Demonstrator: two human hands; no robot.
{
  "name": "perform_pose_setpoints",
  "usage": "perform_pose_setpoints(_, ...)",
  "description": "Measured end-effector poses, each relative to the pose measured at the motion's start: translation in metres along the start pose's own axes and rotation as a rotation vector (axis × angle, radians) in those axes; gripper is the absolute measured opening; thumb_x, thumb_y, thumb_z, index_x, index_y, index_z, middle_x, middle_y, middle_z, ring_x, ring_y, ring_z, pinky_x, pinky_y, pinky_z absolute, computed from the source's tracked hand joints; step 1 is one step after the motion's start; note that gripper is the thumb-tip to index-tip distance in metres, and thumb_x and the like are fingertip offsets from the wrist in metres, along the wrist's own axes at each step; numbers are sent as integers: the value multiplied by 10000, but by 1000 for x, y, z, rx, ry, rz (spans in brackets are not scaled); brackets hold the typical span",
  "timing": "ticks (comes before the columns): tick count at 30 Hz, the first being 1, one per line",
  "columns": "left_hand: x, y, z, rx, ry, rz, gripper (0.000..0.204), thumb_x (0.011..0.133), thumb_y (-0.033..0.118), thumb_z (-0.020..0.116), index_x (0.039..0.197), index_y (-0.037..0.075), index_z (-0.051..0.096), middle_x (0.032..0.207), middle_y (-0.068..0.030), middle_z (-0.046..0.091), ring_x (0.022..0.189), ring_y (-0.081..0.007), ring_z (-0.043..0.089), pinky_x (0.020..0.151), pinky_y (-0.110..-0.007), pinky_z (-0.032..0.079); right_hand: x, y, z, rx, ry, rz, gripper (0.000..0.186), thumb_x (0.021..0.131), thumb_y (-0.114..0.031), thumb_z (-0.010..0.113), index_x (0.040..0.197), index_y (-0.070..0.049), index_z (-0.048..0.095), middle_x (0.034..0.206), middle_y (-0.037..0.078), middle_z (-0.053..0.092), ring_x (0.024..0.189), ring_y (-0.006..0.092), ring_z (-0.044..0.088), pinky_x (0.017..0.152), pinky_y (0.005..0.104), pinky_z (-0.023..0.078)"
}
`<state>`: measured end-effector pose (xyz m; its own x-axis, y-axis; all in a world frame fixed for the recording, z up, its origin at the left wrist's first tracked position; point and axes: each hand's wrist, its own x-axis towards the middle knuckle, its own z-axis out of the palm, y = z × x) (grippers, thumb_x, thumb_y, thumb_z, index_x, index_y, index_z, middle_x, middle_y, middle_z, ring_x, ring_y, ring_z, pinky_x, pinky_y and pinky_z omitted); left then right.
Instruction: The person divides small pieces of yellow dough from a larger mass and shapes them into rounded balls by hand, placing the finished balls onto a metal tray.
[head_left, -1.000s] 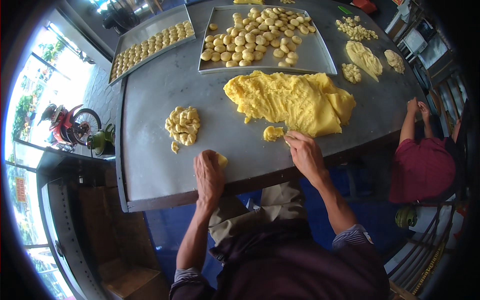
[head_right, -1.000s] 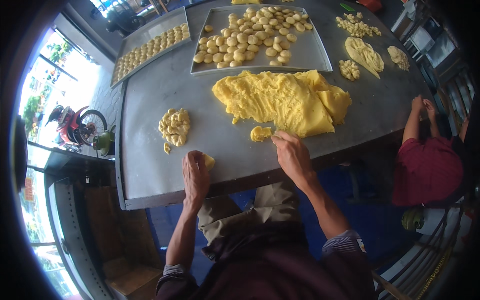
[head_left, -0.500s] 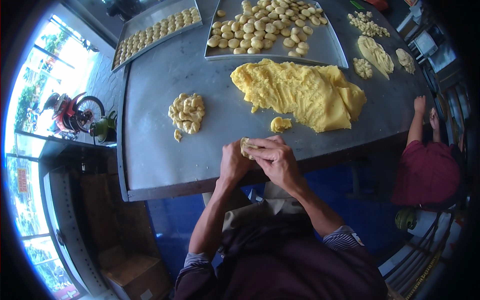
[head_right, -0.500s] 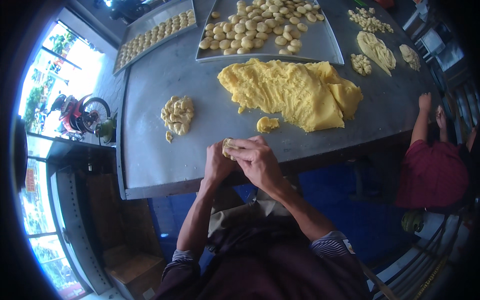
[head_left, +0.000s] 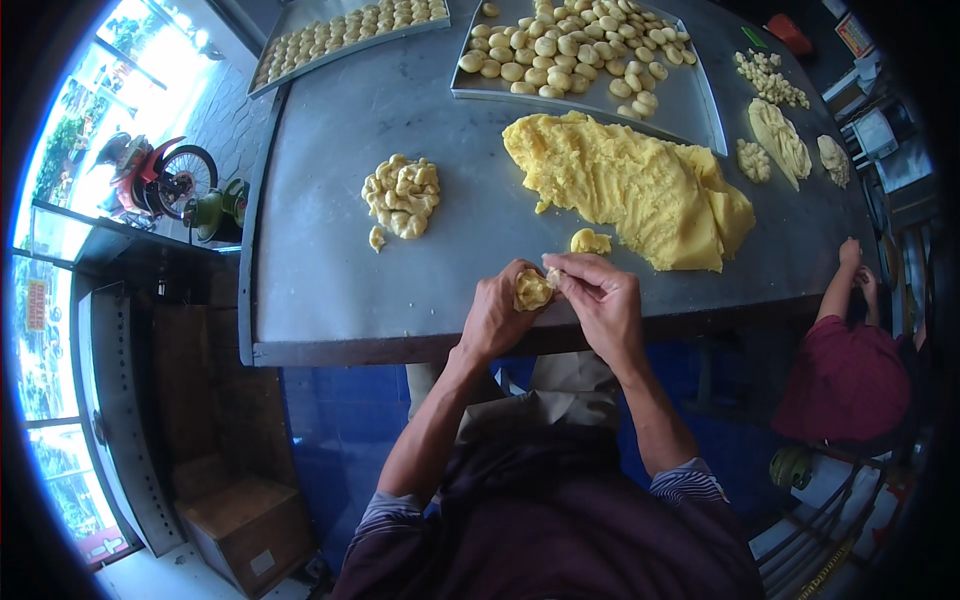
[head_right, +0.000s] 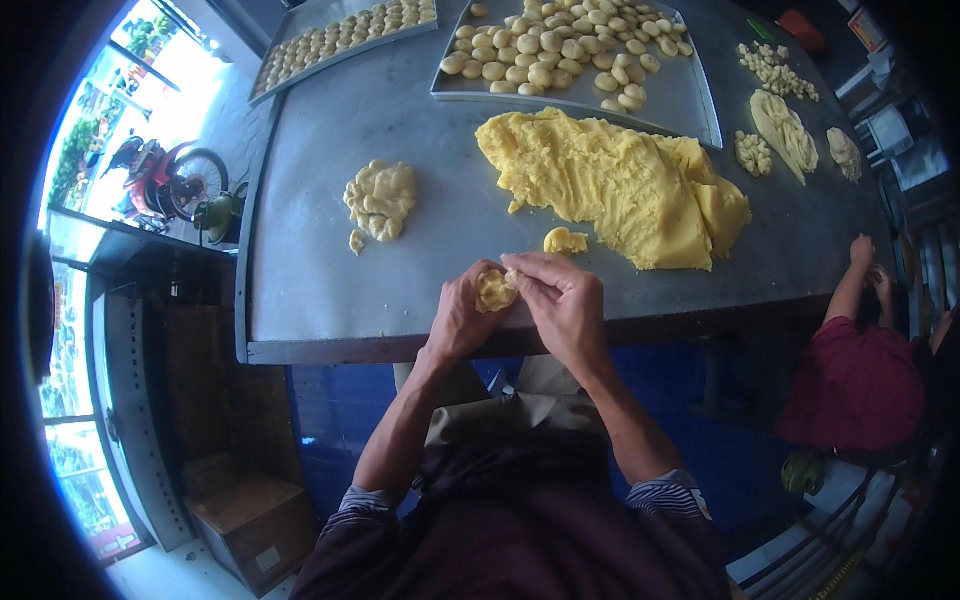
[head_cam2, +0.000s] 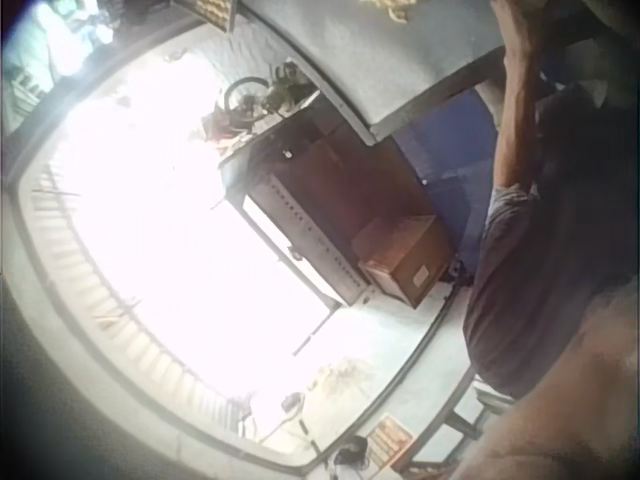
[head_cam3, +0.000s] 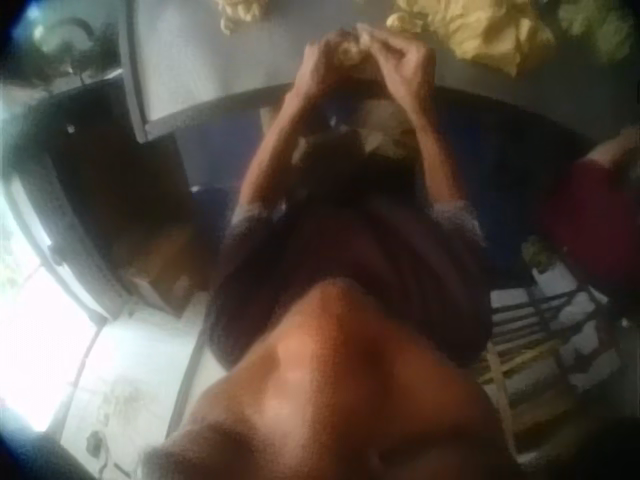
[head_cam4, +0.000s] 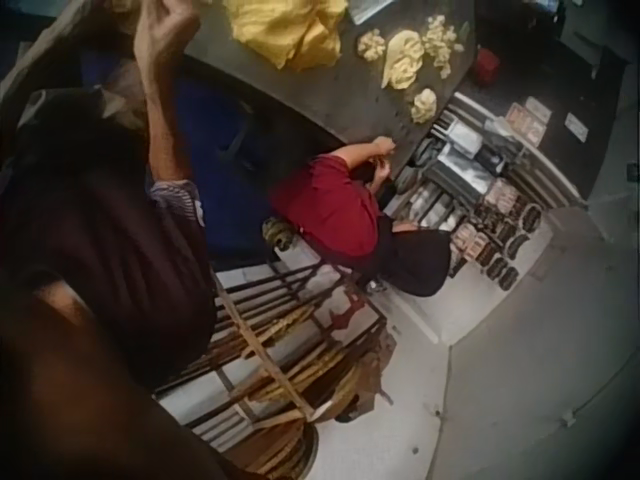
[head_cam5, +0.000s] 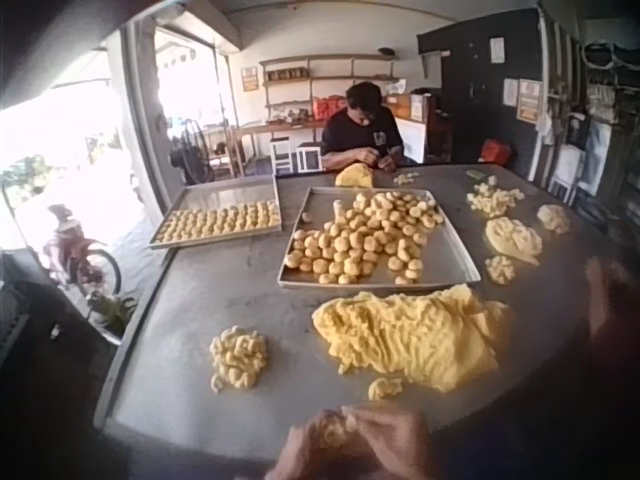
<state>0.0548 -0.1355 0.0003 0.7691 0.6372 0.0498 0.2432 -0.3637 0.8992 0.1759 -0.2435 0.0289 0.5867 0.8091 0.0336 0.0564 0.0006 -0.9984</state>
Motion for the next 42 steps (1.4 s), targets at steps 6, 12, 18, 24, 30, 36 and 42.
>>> perform_pose_setpoints(6,2,-7,3,-30,-63,238,274,807,130,757,1011,13,615,883,-174,648,841,-370,664,748,-410,521,18,27,-3,-334,-155,44,447,801,8,767,1233,21,652,1193,157,655,1026,205,672,904,303,554)
perform_pose_setpoints(12,4,-12,0,15,24,70,226,967,205,601,928,-15,632,828,-126,627,743,-250,616,715,-358,496,31,2,-21,-685,32,-339,327,884,9,632,1208,-5,667,1175,152,671,1025,300,669,855,348,550)
perform_pose_setpoints(18,1,-26,0,-319,129,-34,353,1048,293,508,882,3,621,799,-95,619,699,-142,569,676,-300,473,14,34,-53,-851,113,-383,236,874,-8,654,1104,8,704,1096,153,695,1007,333,663,855,382,541)
perform_pose_setpoints(24,6,-18,5,-141,258,132,300,1072,298,446,1030,33,579,887,-48,578,761,-115,516,658,-275,439,18,41,-57,-744,203,-339,192,834,36,660,1008,5,735,1045,126,720,987,290,684,842,356,555)
perform_pose_setpoints(30,-1,-18,2,-514,161,-156,320,1078,299,431,1136,26,588,1030,-24,596,830,-61,470,740,-244,423,33,30,-22,-890,-8,-510,224,821,20,613,1017,-14,716,1009,129,697,987,305,661,834,377,552)
perform_pose_setpoints(36,8,2,0,-350,162,-75,289,1080,271,427,1092,22,572,994,-66,597,820,-118,512,789,-282,459,100,38,-7,-951,-30,-443,173,846,8,621,998,36,699,974,176,685,922,331,671,795,408,555)
perform_pose_setpoints(42,2,-13,-8,347,169,223,144,992,157,562,1053,31,597,1054,-142,542,974,-285,522,914,-373,445,56,15,-52,-873,-5,-324,251,837,20,645,1085,5,683,1010,155,679,929,322,665,815,395,546)
